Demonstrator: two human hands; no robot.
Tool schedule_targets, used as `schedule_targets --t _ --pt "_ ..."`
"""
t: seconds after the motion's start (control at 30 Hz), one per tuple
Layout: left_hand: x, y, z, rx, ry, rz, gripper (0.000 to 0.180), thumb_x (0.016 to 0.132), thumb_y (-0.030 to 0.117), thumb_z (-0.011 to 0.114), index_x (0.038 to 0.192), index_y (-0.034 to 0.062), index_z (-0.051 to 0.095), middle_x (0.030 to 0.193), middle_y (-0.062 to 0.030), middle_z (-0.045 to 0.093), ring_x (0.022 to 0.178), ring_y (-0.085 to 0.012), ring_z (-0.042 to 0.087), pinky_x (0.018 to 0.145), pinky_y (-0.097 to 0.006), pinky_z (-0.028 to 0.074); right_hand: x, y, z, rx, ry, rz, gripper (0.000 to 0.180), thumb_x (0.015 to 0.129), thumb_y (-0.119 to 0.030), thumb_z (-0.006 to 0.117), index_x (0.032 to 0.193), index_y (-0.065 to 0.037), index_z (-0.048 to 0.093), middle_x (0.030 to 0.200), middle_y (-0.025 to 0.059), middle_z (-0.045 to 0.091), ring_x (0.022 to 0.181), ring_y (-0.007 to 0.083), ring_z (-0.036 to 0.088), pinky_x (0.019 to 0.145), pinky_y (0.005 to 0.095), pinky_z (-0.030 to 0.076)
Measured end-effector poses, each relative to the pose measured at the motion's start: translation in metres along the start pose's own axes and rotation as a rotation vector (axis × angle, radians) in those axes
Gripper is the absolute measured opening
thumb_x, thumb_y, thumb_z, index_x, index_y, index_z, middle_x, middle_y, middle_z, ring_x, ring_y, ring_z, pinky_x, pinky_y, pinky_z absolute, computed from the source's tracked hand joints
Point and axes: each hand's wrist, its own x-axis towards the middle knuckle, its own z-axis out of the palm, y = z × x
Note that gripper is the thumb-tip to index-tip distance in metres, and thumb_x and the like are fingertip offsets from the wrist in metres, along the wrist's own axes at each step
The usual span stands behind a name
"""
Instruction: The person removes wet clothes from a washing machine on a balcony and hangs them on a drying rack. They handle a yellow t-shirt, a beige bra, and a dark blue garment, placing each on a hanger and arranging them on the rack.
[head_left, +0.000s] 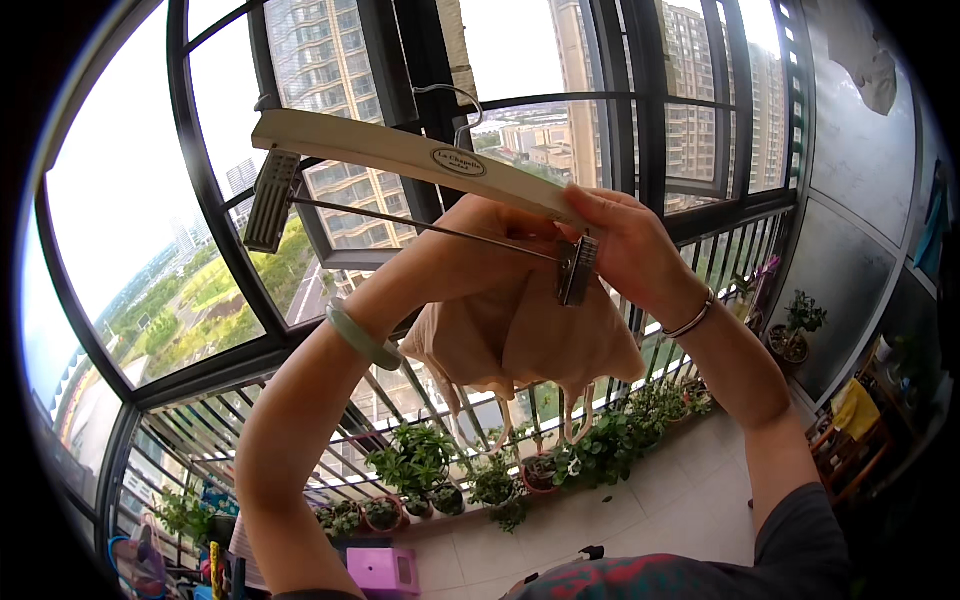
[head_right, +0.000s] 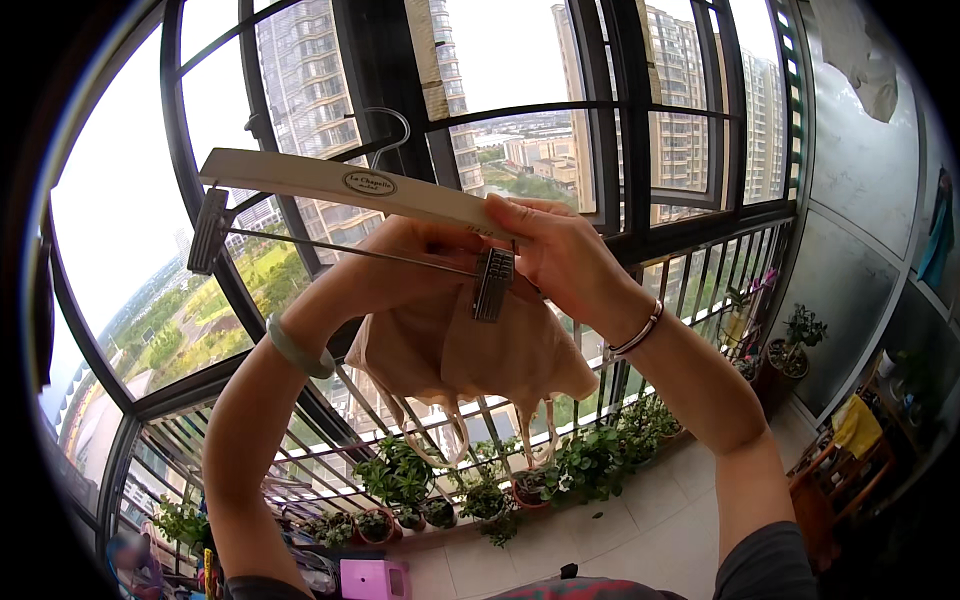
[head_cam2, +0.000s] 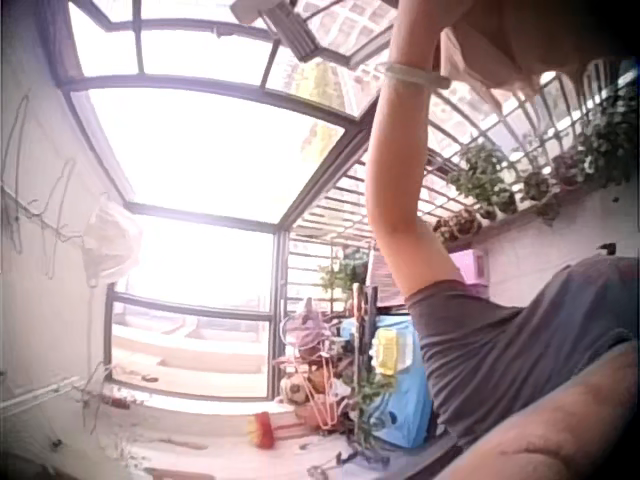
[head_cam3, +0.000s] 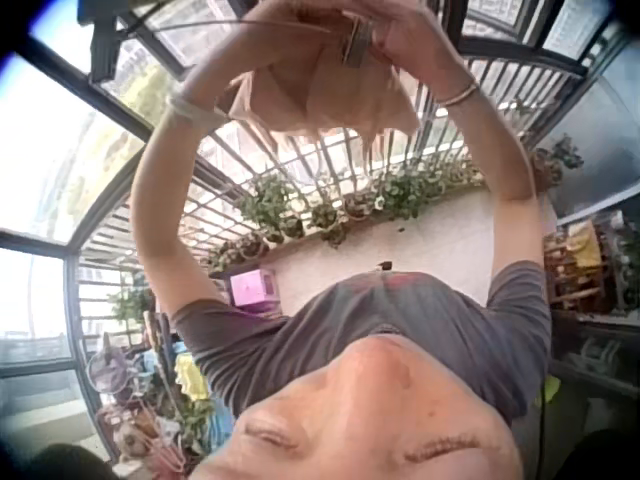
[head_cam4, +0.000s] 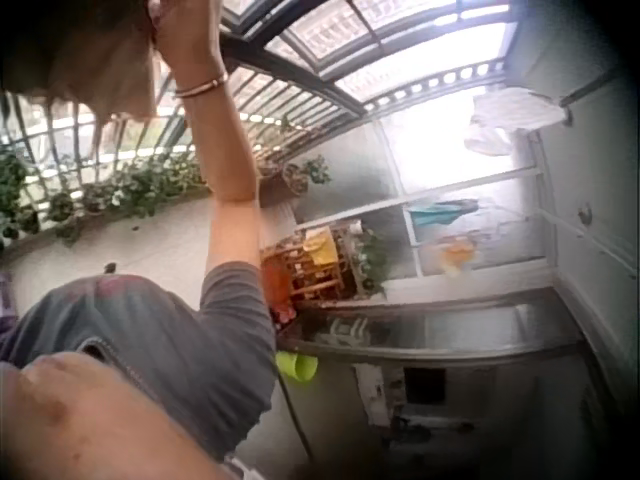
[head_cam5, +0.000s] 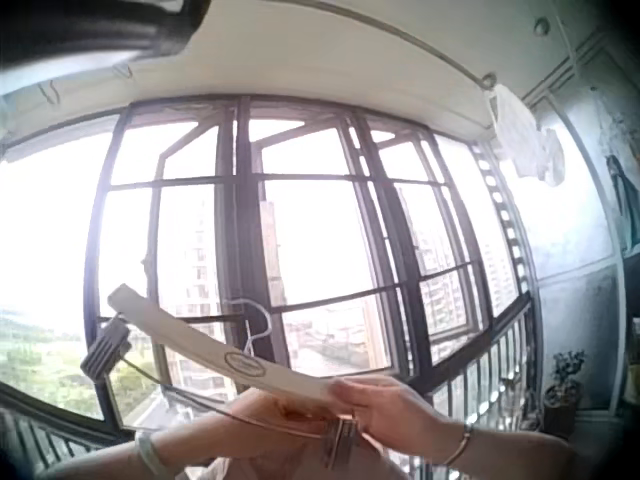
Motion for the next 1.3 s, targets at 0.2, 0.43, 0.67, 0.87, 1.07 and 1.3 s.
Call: schedule_targets --t 0.2,0.43,0.67,0.87,1.07,1.3 --pt "-0.048 -0.014 0.028 -0.14 0.117 -0.306 0.03 0.084 0.021 0.076 0.106 0.0015 0.07 0.093 -0.0065 0.072 0.083 -0.01 0.065 0.073 -0.024 0.054 -0.057 0.058 -0.031 -0.228 0.13 0.033 0.028 0.101 -0.031 0.052 0.098 -0.005 0.06 0.084 -0.0039 0.057 0.076 0.0021 0.05 0.072 0.018 0.041" --pt "-0.126 -0.03 0.015 0.012 -0.157 -0.606 0.045 0.085 0.043 0.072 0.105 0.0034 0.07 0.071 0.0024 0.058 0.067 -0.0062 0.052 0.061 -0.023 0.04 -0.126 0.084 -0.054 0.07 0.305 0.036 0.031 0.103 -0.029 0.046 0.11 -0.002 0.059 0.099 0.0046 0.063 0.096 0.0125 0.061 0.087 0.0261 0.046" --pt "-0.165 -0.03 0.006 -0.059 -0.269 -0.885 0.044 0.081 0.042 0.078 0.094 0.0018 0.067 0.078 0.0037 0.059 0.074 -0.0041 0.052 0.066 -0.022 0.042 -0.167 0.112 -0.073 0.07 0.278 0.158 0.028 0.102 -0.029 0.046 0.105 -0.003 0.057 0.099 0.0018 0.061 0.093 0.0083 0.058 0.083 0.0249 0.044" --pt "-0.166 -0.02 0.01 -0.205 -0.137 -0.817 0.034 0.078 0.028 0.082 0.088 0.0069 0.058 0.075 0.0049 0.056 0.074 -0.0019 0.051 0.066 -0.018 0.041 -0.2 0.143 -0.08 0.102 0.299 0.279 0.024 0.102 -0.029 0.049 0.104 -0.007 0.058 0.092 -0.003 0.057 0.086 0.0054 0.051 0.078 0.0215 0.04" --pt "-0.144 0.003 0.032 -0.344 -0.098 -0.771 0.046 0.078 0.032 0.081 0.11 0.0025 0.066 0.082 0.0008 0.063 0.078 -0.0037 0.057 0.072 -0.019 0.045 -0.224 0.174 -0.068 0.12 0.364 0.291 0.025 0.101 -0.031 0.049 0.104 -0.007 0.059 0.094 -0.0028 0.059 0.087 0.0041 0.051 0.076 0.0215 0.038" --pt "-0.131 0.017 0.059 0.122 -0.144 -0.721 0.042 0.082 0.037 0.076 0.1 -0.0016 0.071 0.081 -0.0082 0.069 0.074 -0.0102 0.062 0.07 -0.025 0.05 -0.252 0.213 -0.036 0.324 0.415 0.34 0.027 0.102 -0.031 0.048 0.109 -0.008 0.059 0.101 -0.0018 0.061 0.095 0.0068 0.055 0.086 0.0247 0.04"
